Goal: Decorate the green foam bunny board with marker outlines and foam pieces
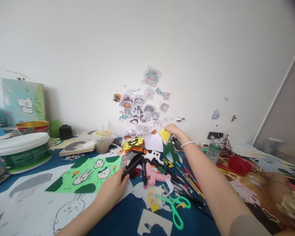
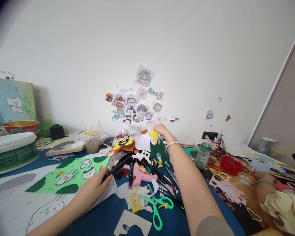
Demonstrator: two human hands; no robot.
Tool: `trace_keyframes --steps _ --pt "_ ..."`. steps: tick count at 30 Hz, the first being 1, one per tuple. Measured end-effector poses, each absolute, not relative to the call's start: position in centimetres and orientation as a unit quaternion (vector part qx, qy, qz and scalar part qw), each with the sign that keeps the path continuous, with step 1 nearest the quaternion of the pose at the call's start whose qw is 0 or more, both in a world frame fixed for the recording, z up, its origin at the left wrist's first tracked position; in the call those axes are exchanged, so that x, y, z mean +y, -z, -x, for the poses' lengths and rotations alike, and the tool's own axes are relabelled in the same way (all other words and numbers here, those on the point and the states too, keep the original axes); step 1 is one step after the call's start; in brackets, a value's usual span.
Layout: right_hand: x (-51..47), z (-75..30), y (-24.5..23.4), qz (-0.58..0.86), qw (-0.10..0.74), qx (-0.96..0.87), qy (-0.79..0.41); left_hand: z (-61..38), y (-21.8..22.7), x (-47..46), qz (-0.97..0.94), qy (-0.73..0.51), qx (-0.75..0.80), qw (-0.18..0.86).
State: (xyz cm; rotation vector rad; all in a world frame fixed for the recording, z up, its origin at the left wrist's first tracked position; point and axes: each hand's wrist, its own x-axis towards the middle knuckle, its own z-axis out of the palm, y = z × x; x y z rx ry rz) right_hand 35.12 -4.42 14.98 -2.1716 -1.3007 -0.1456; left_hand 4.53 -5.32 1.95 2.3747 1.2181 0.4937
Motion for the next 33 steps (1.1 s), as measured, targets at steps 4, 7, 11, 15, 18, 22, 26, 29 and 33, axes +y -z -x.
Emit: trace_keyframes --steps 4,7,11,15,18,22,26,29,33 --pt "-4.4 -35.4 -15.8 0.820 0.307 -0.478 0.071 -4.4 -2.1 -5.4 -0.876 -0.145 0.435 0.150" --pt "-4.7 -35.4 -16.5 0.818 0.328 -0.462 0.100 -4.3 -2.2 -5.4 -0.885 -0.123 0.433 0.123" --pt "-5.9 -34.1 -17.4 0.802 0.358 -0.457 0.142 -4.1 -1.6 -5.2 -0.893 -0.109 0.429 0.086" --pt "-7.9 -30.4 -16.2 0.777 0.368 -0.476 0.188 -4.1 -0.9 -4.9 -0.895 -0.190 0.401 0.051" --pt "-9.2 -26.7 -13.5 0.753 0.358 -0.524 0.175 -4.8 -1.0 -5.1 -0.887 -0.274 0.347 0.130" --pt "-10.0 -22.3 -8.9 0.705 0.414 -0.570 0.084 -6.7 -1.7 -5.4 -0.835 -0.361 0.287 0.300" --pt "-9.9 -20.2 -6.2 0.691 0.461 -0.553 -0.068 -8.3 -2.0 -5.0 -0.808 -0.408 0.257 0.339" --pt "-9.7 -20.8 -5.9 0.684 0.505 -0.495 -0.179 -9.1 -1.7 -3.6 -0.770 -0.429 0.285 0.376" --pt "-9.7 -24.6 -6.1 0.621 0.621 -0.408 -0.250 -10.4 -1.6 -0.7 -0.606 -0.429 0.374 0.556"
